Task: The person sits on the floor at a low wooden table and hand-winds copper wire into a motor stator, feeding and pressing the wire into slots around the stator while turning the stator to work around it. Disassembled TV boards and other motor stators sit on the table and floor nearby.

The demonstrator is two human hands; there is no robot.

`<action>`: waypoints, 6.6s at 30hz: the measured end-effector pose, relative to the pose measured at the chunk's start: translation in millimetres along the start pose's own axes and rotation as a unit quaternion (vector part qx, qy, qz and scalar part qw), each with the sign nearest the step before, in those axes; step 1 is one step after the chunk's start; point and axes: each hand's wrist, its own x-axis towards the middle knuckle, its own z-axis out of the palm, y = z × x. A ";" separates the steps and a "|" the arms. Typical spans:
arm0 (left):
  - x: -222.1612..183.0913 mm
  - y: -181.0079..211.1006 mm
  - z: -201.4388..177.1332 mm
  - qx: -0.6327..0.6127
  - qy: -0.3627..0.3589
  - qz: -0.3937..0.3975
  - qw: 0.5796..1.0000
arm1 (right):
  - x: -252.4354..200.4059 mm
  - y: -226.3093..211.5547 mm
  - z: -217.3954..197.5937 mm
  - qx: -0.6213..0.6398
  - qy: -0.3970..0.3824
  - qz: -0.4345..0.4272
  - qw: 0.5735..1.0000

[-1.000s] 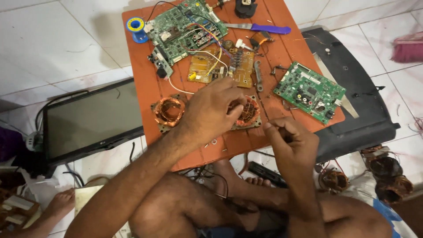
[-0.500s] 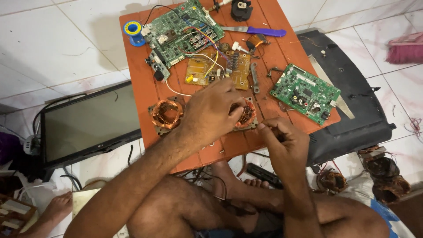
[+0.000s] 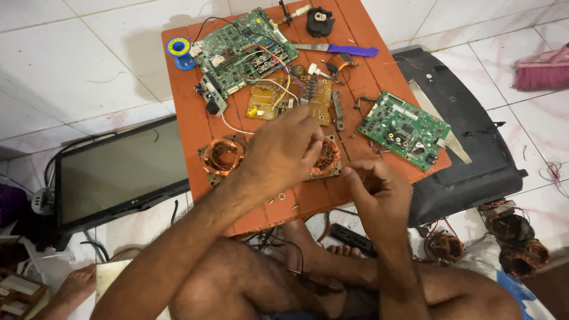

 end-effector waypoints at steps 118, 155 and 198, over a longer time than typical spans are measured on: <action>-14.4 3.6 1.2 -0.102 -0.093 -0.036 0.990 | -25.9 -32.7 -95.5 -0.100 -0.092 0.085 0.987; -16.7 6.6 -11.4 -0.109 -0.142 -0.025 0.984 | -139.5 43.9 -4.5 0.167 -0.125 0.264 0.942; -29.0 27.5 15.7 0.202 -0.110 0.294 0.928 | -192.2 62.4 -59.5 0.059 -0.101 0.319 0.941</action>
